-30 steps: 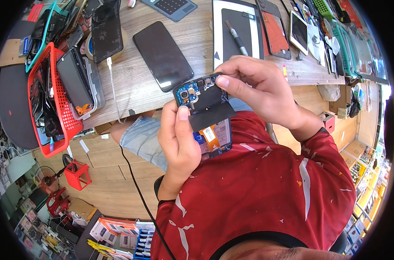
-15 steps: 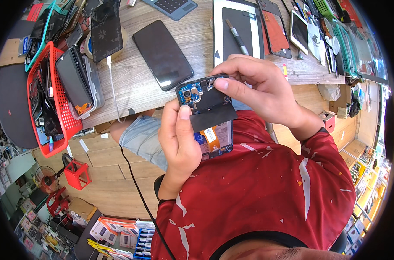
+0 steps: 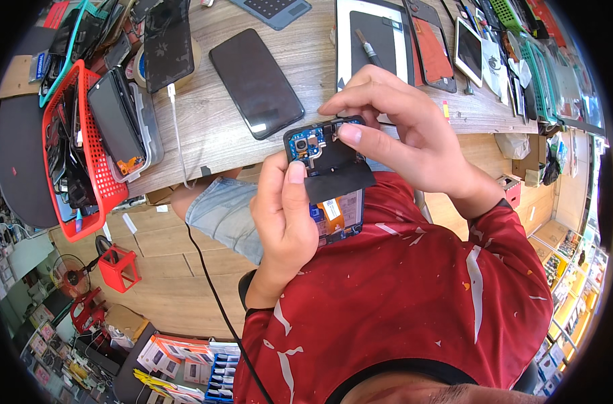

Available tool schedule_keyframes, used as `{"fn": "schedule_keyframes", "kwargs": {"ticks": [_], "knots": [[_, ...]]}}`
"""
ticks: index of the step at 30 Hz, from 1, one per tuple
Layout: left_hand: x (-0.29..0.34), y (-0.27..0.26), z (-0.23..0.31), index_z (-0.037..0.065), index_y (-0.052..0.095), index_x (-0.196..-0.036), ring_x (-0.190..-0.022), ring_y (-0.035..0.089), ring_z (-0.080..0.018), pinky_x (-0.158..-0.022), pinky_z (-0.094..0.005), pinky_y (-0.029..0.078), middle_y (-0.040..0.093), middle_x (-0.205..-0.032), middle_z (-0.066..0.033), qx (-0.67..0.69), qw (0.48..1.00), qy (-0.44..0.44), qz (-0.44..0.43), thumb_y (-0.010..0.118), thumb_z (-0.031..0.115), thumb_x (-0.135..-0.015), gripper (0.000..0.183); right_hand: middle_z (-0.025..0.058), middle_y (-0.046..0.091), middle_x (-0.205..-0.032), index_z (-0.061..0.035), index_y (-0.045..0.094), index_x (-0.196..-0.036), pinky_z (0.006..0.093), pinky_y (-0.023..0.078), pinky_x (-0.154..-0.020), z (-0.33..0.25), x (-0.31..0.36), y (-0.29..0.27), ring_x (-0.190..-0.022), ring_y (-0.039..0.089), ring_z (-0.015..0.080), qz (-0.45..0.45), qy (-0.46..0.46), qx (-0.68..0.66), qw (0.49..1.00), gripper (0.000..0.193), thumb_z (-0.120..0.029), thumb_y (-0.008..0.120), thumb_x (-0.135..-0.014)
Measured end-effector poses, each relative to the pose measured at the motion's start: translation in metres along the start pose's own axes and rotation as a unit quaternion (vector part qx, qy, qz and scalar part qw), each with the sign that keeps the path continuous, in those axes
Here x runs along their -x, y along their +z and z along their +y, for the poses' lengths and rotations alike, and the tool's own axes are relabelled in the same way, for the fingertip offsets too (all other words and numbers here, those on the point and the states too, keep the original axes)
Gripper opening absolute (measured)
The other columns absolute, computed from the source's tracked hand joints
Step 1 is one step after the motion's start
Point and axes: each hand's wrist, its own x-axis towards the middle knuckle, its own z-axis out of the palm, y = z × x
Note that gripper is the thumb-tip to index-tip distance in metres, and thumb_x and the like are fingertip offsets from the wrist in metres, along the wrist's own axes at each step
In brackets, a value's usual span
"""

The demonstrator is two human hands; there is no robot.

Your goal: The person disassembles a smartphone, removes the back cover, and manipulates internal components including the battery and camera module. They handle multiple phones and parts on a cluttered workbench, then reassemble one device by reconnecting internal connectors and replacing the back cover.

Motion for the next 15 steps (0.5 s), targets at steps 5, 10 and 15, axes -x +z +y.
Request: {"fn": "schedule_keyframes", "kwargs": {"ticks": [5,10,15], "knots": [[0.0,0.0,-0.002,-0.001,0.066,-0.124,-0.087,0.06,-0.0071,-0.079,-0.026,0.05,0.072,-0.096,-0.0044,-0.025,1.0,0.001,-0.006,0.049,0.015,-0.115,0.025,0.0069,0.068,-0.101,0.0019,0.075,-0.109,0.0313,0.048,-0.082,0.006,-0.004,0.001,-0.095,0.061,0.0156,-0.013,-0.027,-0.04,0.999,0.011,-0.006,0.074,-0.101],[0.002,0.001,0.005,-0.002,0.066,-0.122,-0.094,0.057,-0.007,-0.086,-0.0246,0.047,0.068,-0.103,-0.0027,-0.023,0.999,-0.02,-0.02,0.048,0.017,-0.115,0.026,0.0055,0.068,-0.098,0.0013,0.076,-0.106,0.0323,0.05,-0.08,0.006,-0.003,0.001,-0.092,0.063,0.0162,-0.019,0.007,-0.083,0.996,0.012,-0.009,0.076,-0.101],[0.003,0.002,0.008,-0.002,0.066,-0.121,-0.098,0.055,-0.0068,-0.09,-0.0239,0.045,0.066,-0.108,-0.0019,-0.025,0.999,-0.038,-0.03,0.048,0.017,-0.115,0.027,0.0071,0.068,-0.095,0.0017,0.076,-0.105,0.0334,0.05,-0.08,0.006,-0.003,-0.002,-0.09,0.064,0.0187,-0.022,0.003,-0.067,0.997,0.01,-0.006,0.076,-0.1]]}}
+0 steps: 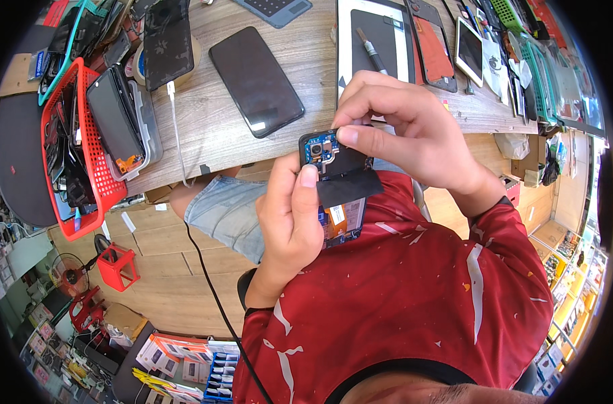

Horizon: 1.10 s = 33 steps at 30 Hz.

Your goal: The person disassembles a smartphone, removes the back cover, and manipulates internal components including the battery and camera module. They handle multiple phones and parts on a cluttered workbench, then reassemble one device by reconnecting internal connectors and replacing the back cover.

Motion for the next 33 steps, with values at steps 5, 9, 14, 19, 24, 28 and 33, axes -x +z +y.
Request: {"fn": "schedule_keyframes", "kwargs": {"ticks": [5,9,14,19,24,28,33], "knots": [[-0.001,0.0,-0.002,-0.002,0.065,-0.121,-0.098,0.055,-0.0068,-0.089,-0.0241,0.045,0.066,-0.106,-0.0018,-0.001,1.0,-0.002,-0.001,0.049,0.018,-0.116,0.026,0.0091,0.07,-0.096,0.0024,0.076,-0.105,0.0351,0.052,-0.079,-0.001,0.001,0.004,-0.09,0.066,0.0211,0.026,-0.052,0.061,0.996,0.008,-0.002,0.075,-0.099],[-0.003,-0.001,0.002,-0.002,0.065,-0.12,-0.097,0.054,-0.0069,-0.089,-0.0243,0.045,0.065,-0.105,-0.0017,-0.019,1.0,-0.005,-0.019,0.049,0.017,-0.116,0.025,0.0112,0.072,-0.098,0.0033,0.076,-0.107,0.0361,0.052,-0.077,0.002,-0.003,0.003,-0.088,0.068,0.0222,0.024,-0.067,0.026,0.997,0.011,-0.001,0.074,-0.097],[-0.002,-0.002,0.003,-0.002,0.065,-0.118,-0.095,0.053,-0.0067,-0.086,-0.0245,0.045,0.065,-0.102,-0.0012,-0.037,0.999,-0.006,-0.032,0.049,0.015,-0.115,0.023,0.0126,0.073,-0.096,0.0053,0.077,-0.107,0.0358,0.054,-0.074,-0.004,-0.009,-0.004,-0.084,0.069,0.0232,-0.027,-0.07,0.051,0.996,0.015,-0.001,0.074,-0.094],[-0.002,-0.003,0.004,-0.002,0.065,-0.114,-0.089,0.051,-0.0056,-0.079,-0.0243,0.045,0.064,-0.095,0.0002,-0.047,0.998,-0.003,-0.037,0.05,0.015,-0.115,0.022,0.0129,0.073,-0.095,0.0062,0.076,-0.106,0.0357,0.055,-0.074,-0.003,-0.009,-0.002,-0.084,0.07,0.0237,-0.033,-0.051,0.046,0.997,0.017,-0.005,0.076,-0.093],[-0.004,-0.005,-0.004,0.001,0.065,-0.112,-0.074,0.053,-0.0055,-0.067,-0.0257,0.045,0.064,-0.08,-0.0011,-0.056,0.998,0.024,-0.03,0.054,0.017,-0.115,0.019,0.014,0.071,-0.094,0.006,0.074,-0.103,0.0369,0.055,-0.074,-0.005,-0.007,0.003,-0.084,0.07,0.0273,-0.02,-0.052,0.055,0.997,0.013,-0.004,0.074,-0.095],[-0.003,-0.001,0.004,0.0,0.062,-0.105,-0.082,0.047,-0.0042,-0.073,-0.0238,0.043,0.061,-0.087,0.0021,-0.058,0.998,-0.003,-0.024,0.051,0.017,-0.117,0.024,0.0146,0.071,-0.095,0.0048,0.073,-0.103,0.0386,0.055,-0.075,-0.005,-0.005,0.008,-0.085,0.07,0.0305,0.007,-0.086,0.11,0.99,0.01,-0.004,0.073,-0.097],[-0.003,-0.001,0.003,0.0,0.061,-0.106,-0.085,0.048,-0.0043,-0.075,-0.0233,0.043,0.061,-0.091,0.0017,-0.043,0.999,-0.002,-0.011,0.05,0.018,-0.118,0.025,0.0149,0.072,-0.097,0.0046,0.074,-0.106,0.0384,0.055,-0.076,-0.003,-0.007,0.01,-0.086,0.07,0.0303,0.009,-0.091,0.121,0.989,0.013,-0.007,0.074,-0.1]]}}
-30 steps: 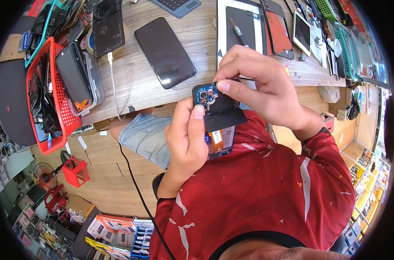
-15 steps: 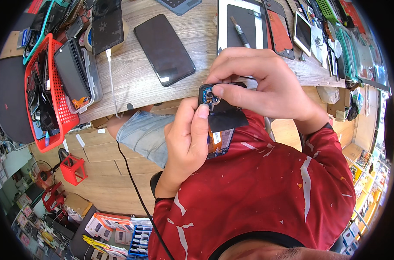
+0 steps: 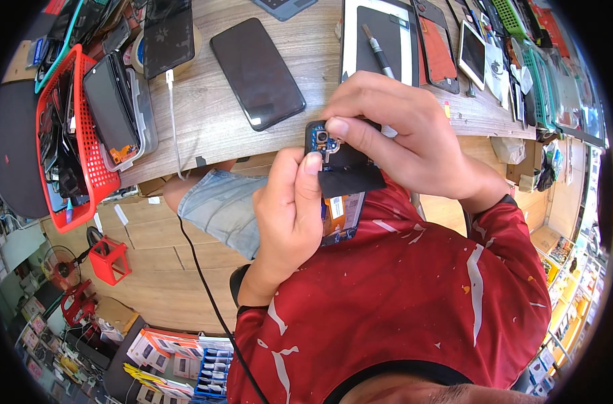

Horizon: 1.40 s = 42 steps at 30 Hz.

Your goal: The person disassembles a smartphone, removes the back cover, and manipulates internal components including the battery and camera module. They handle multiple phones and parts on a cluttered workbench, then reassemble one device by reconnecting internal connectors and replacing the back cover.

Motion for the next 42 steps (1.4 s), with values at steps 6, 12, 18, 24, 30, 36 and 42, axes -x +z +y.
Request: {"fn": "schedule_keyframes", "kwargs": {"ticks": [6,12,18,24,30,36,42], "knots": [[-0.002,-0.003,-0.005,-0.001,0.066,-0.118,-0.094,0.055,-0.0059,-0.086,-0.0227,0.045,0.066,-0.101,0.0002,0.075,0.997,-0.016,0.019,0.05,0.023,-0.119,0.029,0.0119,0.073,-0.098,0.0038,0.076,-0.115,0.0355,0.054,-0.074,0.003,0.001,-0.007,-0.082,0.069,0.0233,-0.017,0.032,-0.038,0.999,0.021,-0.012,0.076,-0.102],[-0.006,-0.003,-0.001,-0.005,0.057,-0.142,-0.112,0.065,-0.0123,-0.099,-0.0291,0.051,0.07,-0.126,-0.011,0.256,0.963,-0.088,0.003,0.049,0.017,-0.116,0.035,0.0097,0.074,-0.104,0.0036,0.077,-0.122,0.0298,0.055,-0.081,-0.003,0.0,-0.023,-0.091,0.07,0.0168,-0.089,0.139,-0.021,0.986,0.024,-0.008,0.077,-0.101],[-0.009,-0.008,-0.005,-0.008,0.03,-0.163,-0.13,0.066,-0.0224,-0.112,-0.0352,0.05,0.065,-0.141,-0.0196,0.311,0.939,-0.093,-0.109,0.068,-0.006,-0.101,0.073,0.0039,0.074,-0.097,0.0033,0.077,-0.12,0.0267,0.054,-0.076,0.008,0.002,-0.018,-0.086,0.066,0.0083,-0.055,0.199,-0.114,0.972,0.024,-0.013,0.077,-0.103],[-0.01,-0.015,-0.007,-0.006,0.023,-0.167,-0.137,0.061,-0.0228,-0.114,-0.0361,0.05,0.057,-0.15,-0.0195,0.304,0.933,-0.099,-0.163,0.074,-0.015,-0.093,0.091,0.0021,0.075,-0.095,0.0045,0.077,-0.119,0.0248,0.054,-0.073,0.008,0.003,-0.015,-0.083,0.065,0.0055,-0.026,0.217,-0.152,0.964,0.024,-0.014,0.078,-0.103],[-0.007,-0.019,-0.01,-0.003,0.015,-0.171,-0.147,0.052,-0.0244,-0.118,-0.0378,0.046,0.045,-0.162,-0.0171,0.311,0.927,-0.095,-0.189,0.076,-0.015,-0.086,0.105,0.0029,0.075,-0.093,0.0034,0.078,-0.118,0.0249,0.053,-0.073,0.01,0.006,-0.015,-0.083,0.064,0.0056,-0.025,0.201,-0.131,0.97,0.023,-0.015,0.078,-0.103],[-0.006,-0.021,-0.006,-0.001,0.014,-0.172,-0.145,0.054,-0.0233,-0.116,-0.0365,0.046,0.05,-0.159,-0.0175,0.315,0.923,-0.075,-0.207,0.075,-0.012,-0.088,0.104,0.0037,0.075,-0.089,0.0029,0.079,-0.115,0.0257,0.052,-0.069,0.01,0.004,-0.016,-0.078,0.063,0.0052,-0.022,0.207,-0.13,0.969,0.023,-0.015,0.078,-0.102],[-0.013,-0.01,-0.006,-0.003,0.032,-0.162,-0.125,0.066,-0.0167,-0.105,-0.0313,0.052,0.068,-0.136,-0.0149,0.364,0.913,-0.15,-0.11,0.063,-0.004,-0.103,0.066,0.0036,0.076,-0.084,0.0023,0.08,-0.116,0.0265,0.051,-0.065,0.01,0.0,-0.011,-0.073,0.062,0.005,-0.008,0.254,-0.108,0.961,0.024,-0.018,0.078,-0.102]]}}
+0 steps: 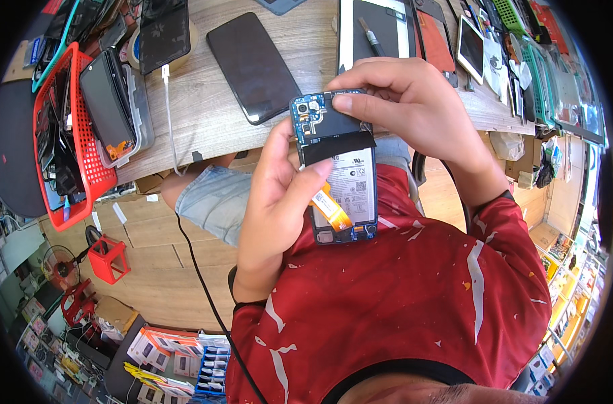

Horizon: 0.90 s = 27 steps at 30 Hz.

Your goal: The person disassembles a smartphone, removes the back cover, and manipulates internal components including the battery and camera module. They handle multiple phones and parts on a cluttered workbench, then reassemble one device by reconnecting internal connectors and replacing the back cover.

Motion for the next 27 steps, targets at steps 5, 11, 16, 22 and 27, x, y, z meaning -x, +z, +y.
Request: {"fn": "schedule_keyframes", "kwargs": {"ticks": [5,11,16,22,27], "knots": [[-0.007,-0.002,-0.007,-0.004,0.049,-0.144,-0.109,0.072,-0.0132,-0.093,-0.028,0.057,0.073,-0.125,-0.0143,-0.049,0.997,0.045,0.04,0.063,0.002,-0.107,0.04,0.0044,0.076,-0.082,-0.0004,0.081,-0.115,0.0269,0.052,-0.066,0.0,-0.005,0.0,-0.072,0.064,0.0056,-0.013,-0.003,0.027,1.0,0.025,-0.021,0.078,-0.101],[-0.011,0.007,-0.002,-0.003,0.055,-0.135,-0.092,0.075,-0.0111,-0.078,-0.0247,0.058,0.078,-0.109,-0.0121,-0.017,0.996,0.016,0.087,0.065,0.012,-0.111,0.03,0.008,0.078,-0.082,-0.0021,0.081,-0.115,0.0286,0.053,-0.068,0.004,-0.009,0.0,-0.072,0.066,0.0075,-0.012,-0.03,0.051,0.998,0.025,-0.023,0.078,-0.1],[-0.011,0.009,-0.004,-0.002,0.056,-0.134,-0.09,0.075,-0.0106,-0.077,-0.0244,0.057,0.078,-0.106,-0.0123,-0.019,0.994,0.025,0.1,0.065,0.012,-0.111,0.028,0.0084,0.079,-0.084,-0.0025,0.082,-0.115,0.0286,0.055,-0.07,0.001,-0.009,0.001,-0.074,0.068,0.0074,-0.009,-0.023,0.043,0.999,0.026,-0.023,0.077,-0.1],[-0.009,0.01,-0.004,-0.003,0.056,-0.133,-0.09,0.074,-0.0095,-0.077,-0.0237,0.057,0.078,-0.105,-0.0117,-0.042,0.992,0.054,0.106,0.067,0.01,-0.11,0.028,0.006,0.08,-0.086,-0.0015,0.082,-0.116,0.0264,0.056,-0.07,-0.002,-0.007,0.003,-0.076,0.069,0.0057,-0.007,-0.032,0.031,0.999,0.025,-0.022,0.078,-0.102],[-0.009,0.007,-0.007,-0.004,0.057,-0.131,-0.09,0.073,-0.0081,-0.078,-0.0229,0.056,0.078,-0.105,-0.0104,-0.062,0.989,0.086,0.099,0.068,0.007,-0.109,0.027,0.0061,0.08,-0.088,-0.0012,0.081,-0.117,0.0261,0.056,-0.071,-0.003,-0.007,0.001,-0.078,0.069,0.0055,-0.016,-0.041,0.046,0.998,0.025,-0.021,0.078,-0.102]]}}
